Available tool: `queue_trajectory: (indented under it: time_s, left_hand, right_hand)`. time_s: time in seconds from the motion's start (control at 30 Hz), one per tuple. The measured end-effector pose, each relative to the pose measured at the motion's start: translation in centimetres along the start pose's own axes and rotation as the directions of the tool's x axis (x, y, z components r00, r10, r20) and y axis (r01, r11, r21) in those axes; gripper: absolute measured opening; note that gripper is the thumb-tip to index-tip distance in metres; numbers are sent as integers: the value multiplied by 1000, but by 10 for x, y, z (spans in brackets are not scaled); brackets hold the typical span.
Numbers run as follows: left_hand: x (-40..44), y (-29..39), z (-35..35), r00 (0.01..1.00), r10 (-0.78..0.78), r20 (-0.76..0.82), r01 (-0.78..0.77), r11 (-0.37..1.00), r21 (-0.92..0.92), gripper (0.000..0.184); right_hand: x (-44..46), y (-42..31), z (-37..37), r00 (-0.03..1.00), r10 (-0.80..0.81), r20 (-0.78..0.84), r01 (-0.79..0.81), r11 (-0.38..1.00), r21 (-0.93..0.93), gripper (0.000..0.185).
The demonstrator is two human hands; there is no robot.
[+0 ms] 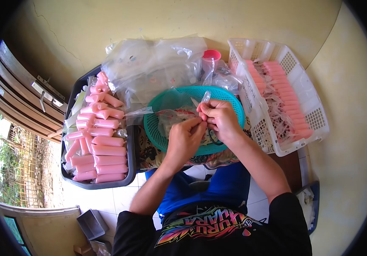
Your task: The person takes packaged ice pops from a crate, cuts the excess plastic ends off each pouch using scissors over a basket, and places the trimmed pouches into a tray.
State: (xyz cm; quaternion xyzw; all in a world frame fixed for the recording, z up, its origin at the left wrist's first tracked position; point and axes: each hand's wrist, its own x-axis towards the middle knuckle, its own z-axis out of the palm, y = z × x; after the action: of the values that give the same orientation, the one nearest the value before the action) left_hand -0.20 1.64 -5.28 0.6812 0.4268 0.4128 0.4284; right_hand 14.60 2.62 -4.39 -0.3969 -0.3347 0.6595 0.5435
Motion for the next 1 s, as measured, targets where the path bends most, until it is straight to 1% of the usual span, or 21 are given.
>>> queue_trajectory:
  time_s: [0.07, 0.13, 0.2, 0.23, 0.27, 0.3, 0.33, 0.37, 0.4, 0.43, 0.47, 0.53, 0.57, 0.63, 0.67, 0.73, 0.87, 0.93, 0.97, 1.0]
  left_hand:
    - [-3, -4, -1, 1000, 10, 13, -10, 999, 37, 17]
    - [-3, -7, 0, 1000, 16, 25, -18, 997, 75, 16]
    - [-4, -9, 2, 997, 64, -36, -61, 995, 73, 17]
    - [-3, -9, 1, 997, 63, -36, -60, 995, 74, 17]
    - [-3, -8, -1, 1000, 3, -28, -3, 1000, 19, 18]
    - [-2, -8, -2, 998, -55, -15, 54, 998, -37, 19]
    - [-1, -9, -3, 999, -54, -10, 53, 998, -39, 19]
    - [1, -10, -6, 995, -100, 28, 103, 987, -124, 20]
    - [2, -11, -9, 987, -143, 68, 154, 967, -204, 22]
    - [2, -11, -13, 983, -154, 102, 173, 958, -227, 25]
    - [2, -12, -14, 983, -154, 99, 173, 958, -228, 25]
    - [2, -14, -16, 971, -208, 122, 235, 923, -305, 27]
    - [3, -15, -16, 970, -211, 118, 237, 921, -307, 27]
    - [3, -15, -17, 965, -215, 150, 254, 909, -332, 29]
    - [3, -15, -17, 965, -217, 150, 256, 908, -332, 29]
    - [3, -13, -18, 961, -218, 168, 265, 896, -357, 31]
    - [3, -10, -19, 951, -245, 189, 301, 871, -387, 29]
    - [3, -8, -21, 926, -309, 218, 376, 811, -448, 29]
    - [3, -9, -20, 925, -309, 220, 377, 811, -447, 29]
    - [3, -11, -19, 922, -318, 223, 387, 795, -468, 30]
  right_hand:
    - [3, 4, -3, 1000, -4, -3, 4, 1000, 14, 16]
    - [5, 6, -5, 1000, 28, -9, -28, 1000, 15, 15]
    - [7, 6, -3, 999, 38, -12, -38, 999, 10, 15]
    - [9, 6, -3, 999, 43, -19, -43, 999, 4, 16]
    - [12, 7, -3, 999, 43, -20, -43, 999, 3, 16]
    - [17, 9, -5, 998, 52, 20, -52, 998, 30, 16]
    - [19, 12, -7, 997, 59, 58, -63, 996, 58, 16]
    - [21, 15, -10, 997, 56, 55, -59, 997, 58, 16]
    - [22, 18, -11, 996, 25, 82, -26, 1000, 14, 16]
    - [22, 20, -11, 994, -3, 111, 7, 1000, -29, 18]
    - [21, 21, -11, 994, -2, 113, 6, 1000, -30, 18]
    - [16, 23, -9, 983, -1, 186, -7, 999, 46, 27]
    - [14, 24, -8, 982, 3, 188, -12, 999, 44, 27]
    - [8, 26, -6, 967, 43, 249, -85, 983, 161, 34]
    - [9, 30, -8, 968, 45, 249, -87, 983, 161, 34]
    - [13, 37, -14, 946, 75, 316, -160, 954, 253, 31]
    - [11, 40, -13, 958, 103, 268, -167, 959, 229, 29]
    - [10, 41, -13, 968, 76, 241, -139, 957, 255, 24]
    - [9, 43, -11, 968, 76, 239, -138, 957, 256, 24]
    - [8, 45, -8, 989, 41, 141, -74, 967, 244, 21]
